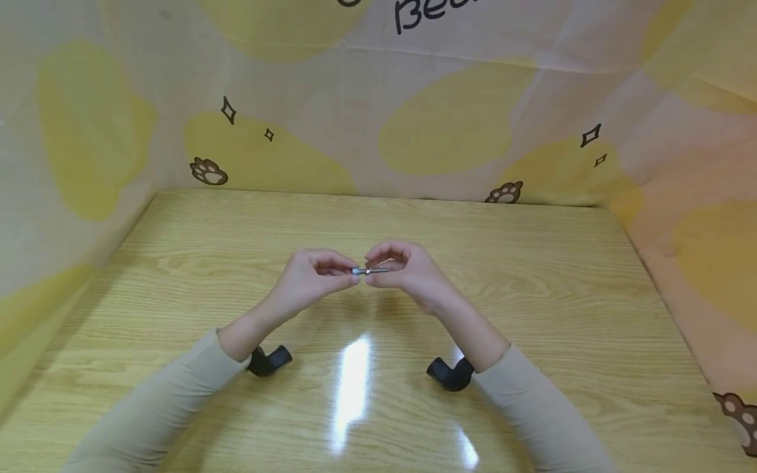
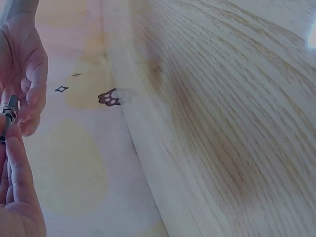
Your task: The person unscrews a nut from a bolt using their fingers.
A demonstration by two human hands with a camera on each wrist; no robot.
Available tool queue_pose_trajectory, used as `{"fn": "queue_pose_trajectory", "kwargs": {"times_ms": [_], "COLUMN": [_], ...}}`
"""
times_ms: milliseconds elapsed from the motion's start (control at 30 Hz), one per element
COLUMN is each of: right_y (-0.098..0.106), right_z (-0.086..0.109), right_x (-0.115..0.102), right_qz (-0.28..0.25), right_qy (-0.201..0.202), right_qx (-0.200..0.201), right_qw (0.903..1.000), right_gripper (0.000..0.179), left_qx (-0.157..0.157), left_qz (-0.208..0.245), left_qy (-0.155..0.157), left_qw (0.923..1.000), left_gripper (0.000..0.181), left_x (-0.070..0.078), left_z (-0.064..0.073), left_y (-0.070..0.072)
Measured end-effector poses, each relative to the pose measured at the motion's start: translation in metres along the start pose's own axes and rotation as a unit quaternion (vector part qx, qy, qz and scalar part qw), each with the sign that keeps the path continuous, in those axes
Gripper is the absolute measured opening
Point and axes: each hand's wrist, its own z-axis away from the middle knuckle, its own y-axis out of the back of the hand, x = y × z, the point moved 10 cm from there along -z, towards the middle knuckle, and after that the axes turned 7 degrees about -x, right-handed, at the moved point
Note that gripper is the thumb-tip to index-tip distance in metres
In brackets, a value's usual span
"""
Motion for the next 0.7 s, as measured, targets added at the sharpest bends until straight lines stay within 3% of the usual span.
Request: {"fn": "queue_pose_trajectory", "kwargs": {"times_ms": [300,467,700], "right_y": [0.0006,0.0007,-0.0014], "right_z": [0.0004,-0.0003,-0.0004], "right_x": [0.0033,-0.0012,0.0016], "right_qz": [-0.003,0.005,0.002], "right_qy": [-0.024,0.0,-0.019], "right_qx": [0.007,0.0,0.004], "right_qw": [0.9997,1.0,0.9998], "right_gripper": [0.006,0.018,0.007], "left_qx": [0.003,0.001,-0.001], "left_qz": [-0.004,-0.001,0.002], "left_qy": [-0.012,-0.017,-0.021], "left_qw": [0.9999,0.9998,0.9998], "left_gripper": [0.016,0.017,0.017], "left_x": [0.0024,0.0035,0.0042], "left_z": [-0.0003,-0.0001,0.0012], "left_y": [0.0008,0.0009,0.0002]}}
